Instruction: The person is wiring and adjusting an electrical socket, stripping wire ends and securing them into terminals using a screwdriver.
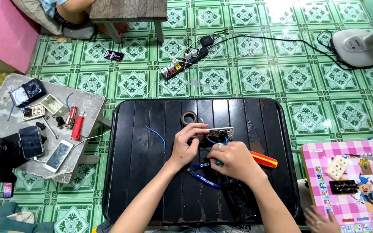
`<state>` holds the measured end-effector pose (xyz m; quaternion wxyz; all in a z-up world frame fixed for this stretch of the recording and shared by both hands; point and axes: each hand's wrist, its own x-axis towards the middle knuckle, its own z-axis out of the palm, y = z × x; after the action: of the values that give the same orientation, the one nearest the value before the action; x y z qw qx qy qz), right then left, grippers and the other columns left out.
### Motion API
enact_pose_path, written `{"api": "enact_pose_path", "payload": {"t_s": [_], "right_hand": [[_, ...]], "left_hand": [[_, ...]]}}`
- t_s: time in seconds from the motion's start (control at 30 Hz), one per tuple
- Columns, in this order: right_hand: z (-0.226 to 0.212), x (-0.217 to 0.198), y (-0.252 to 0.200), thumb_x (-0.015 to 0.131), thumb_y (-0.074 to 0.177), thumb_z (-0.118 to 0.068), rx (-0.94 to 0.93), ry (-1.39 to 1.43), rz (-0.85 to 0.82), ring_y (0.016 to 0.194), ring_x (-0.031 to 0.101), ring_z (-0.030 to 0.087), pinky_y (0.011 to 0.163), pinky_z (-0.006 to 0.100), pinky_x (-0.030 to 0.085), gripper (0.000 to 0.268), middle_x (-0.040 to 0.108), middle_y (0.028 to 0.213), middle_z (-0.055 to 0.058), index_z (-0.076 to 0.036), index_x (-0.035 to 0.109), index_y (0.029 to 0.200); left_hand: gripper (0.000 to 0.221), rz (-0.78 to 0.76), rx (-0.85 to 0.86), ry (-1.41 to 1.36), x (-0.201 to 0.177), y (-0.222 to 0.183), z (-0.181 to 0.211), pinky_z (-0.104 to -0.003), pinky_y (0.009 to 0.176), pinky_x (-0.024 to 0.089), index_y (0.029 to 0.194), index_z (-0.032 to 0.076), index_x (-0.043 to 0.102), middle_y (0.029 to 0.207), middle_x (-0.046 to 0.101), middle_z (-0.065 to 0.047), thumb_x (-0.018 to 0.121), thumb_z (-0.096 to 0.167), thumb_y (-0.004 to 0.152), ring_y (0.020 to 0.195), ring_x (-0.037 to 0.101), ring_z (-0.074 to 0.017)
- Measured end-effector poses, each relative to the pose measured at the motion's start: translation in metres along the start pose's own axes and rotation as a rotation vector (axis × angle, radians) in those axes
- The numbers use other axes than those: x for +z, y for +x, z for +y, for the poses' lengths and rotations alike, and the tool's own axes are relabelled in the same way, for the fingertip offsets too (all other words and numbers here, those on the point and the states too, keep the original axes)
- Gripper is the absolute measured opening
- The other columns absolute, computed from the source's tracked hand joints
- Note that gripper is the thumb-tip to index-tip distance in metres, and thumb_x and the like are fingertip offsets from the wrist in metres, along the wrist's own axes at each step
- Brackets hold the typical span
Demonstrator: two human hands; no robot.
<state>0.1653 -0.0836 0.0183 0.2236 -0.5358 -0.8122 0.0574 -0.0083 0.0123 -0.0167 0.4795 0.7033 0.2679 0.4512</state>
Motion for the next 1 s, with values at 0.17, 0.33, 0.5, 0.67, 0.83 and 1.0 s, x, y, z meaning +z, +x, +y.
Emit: {"api": "enact_pose_path", "payload": {"t_s": [0.17, 0.33, 0.5, 0.67, 0.83, 1.0], "right_hand": [[-0.004, -0.001, 0.005, 0.077, 0.082, -0.016, -0.041, 0.024, 0.013, 0.052, 0.067, 0.019, 0.053, 0.03, 0.052, 0.01, 0.073, 0.069, -0.002, -0.016, 0.072, 0.073], [0.022, 0.015, -0.003, 0.078, 0.083, -0.023, -0.097, 0.092, 0.294, 0.052, 0.065, 0.018, 0.054, 0.029, 0.052, 0.004, 0.07, 0.067, -0.004, -0.021, 0.076, 0.079], [0.06, 0.02, -0.016, 0.08, 0.086, -0.01, 0.489, -0.198, 0.818, 0.066, 0.07, 0.021, 0.068, 0.033, 0.054, 0.018, 0.074, 0.079, -0.003, -0.024, 0.081, 0.097], [0.082, 0.004, -0.025, 0.076, 0.091, -0.023, 0.752, -0.176, 0.574, 0.073, 0.069, 0.032, 0.074, 0.046, 0.055, 0.03, 0.071, 0.08, 0.007, -0.022, 0.075, 0.121], [0.096, 0.021, -0.032, 0.064, 0.092, -0.029, 0.888, -0.176, 0.091, 0.092, 0.075, 0.041, 0.085, 0.051, 0.057, 0.033, 0.075, 0.102, 0.011, -0.031, 0.072, 0.124], [0.083, 0.015, -0.021, 0.07, 0.091, -0.03, 0.755, -0.218, 0.021, 0.102, 0.07, 0.029, 0.078, 0.044, 0.06, 0.028, 0.066, 0.105, 0.003, -0.026, 0.074, 0.119]], "left_hand": [[0.04, 0.069, 0.092, 0.131, -0.007, 0.001, 0.003, -0.038, 0.076, 0.062, 0.097, 0.012, 0.08, 0.101, 0.076, -0.007, 0.048, -0.008, 0.083, 0.092, 0.074, -0.0287], [0.03, 0.21, 0.224, 0.665, -0.04, 0.002, 0.013, -0.033, 0.07, 0.058, 0.087, 0.017, 0.076, 0.084, 0.067, -0.001, 0.057, -0.004, 0.079, 0.079, 0.066, -0.0236], [0.028, 0.216, -0.366, 1.129, -0.072, 0.0, 0.005, -0.049, 0.066, 0.059, 0.103, 0.017, 0.073, 0.091, 0.062, -0.005, 0.065, 0.016, 0.077, 0.078, 0.07, -0.0318], [0.042, 0.138, -0.502, 1.096, -0.079, 0.0, 0.0, -0.057, 0.068, 0.059, 0.119, 0.011, 0.069, 0.097, 0.066, -0.012, 0.065, 0.016, 0.077, 0.078, 0.072, -0.0419], [0.048, 0.141, -0.465, 0.962, -0.072, 0.002, 0.018, -0.057, 0.073, 0.061, 0.124, 0.0, 0.064, 0.104, 0.058, -0.014, 0.065, -0.004, 0.076, 0.083, 0.071, -0.0455], [0.076, 0.189, -0.448, 0.715, -0.07, 0.004, 0.026, -0.051, 0.074, 0.062, 0.141, -0.001, 0.051, 0.112, 0.054, -0.015, 0.066, -0.004, 0.067, 0.072, 0.074, -0.0306]]}}
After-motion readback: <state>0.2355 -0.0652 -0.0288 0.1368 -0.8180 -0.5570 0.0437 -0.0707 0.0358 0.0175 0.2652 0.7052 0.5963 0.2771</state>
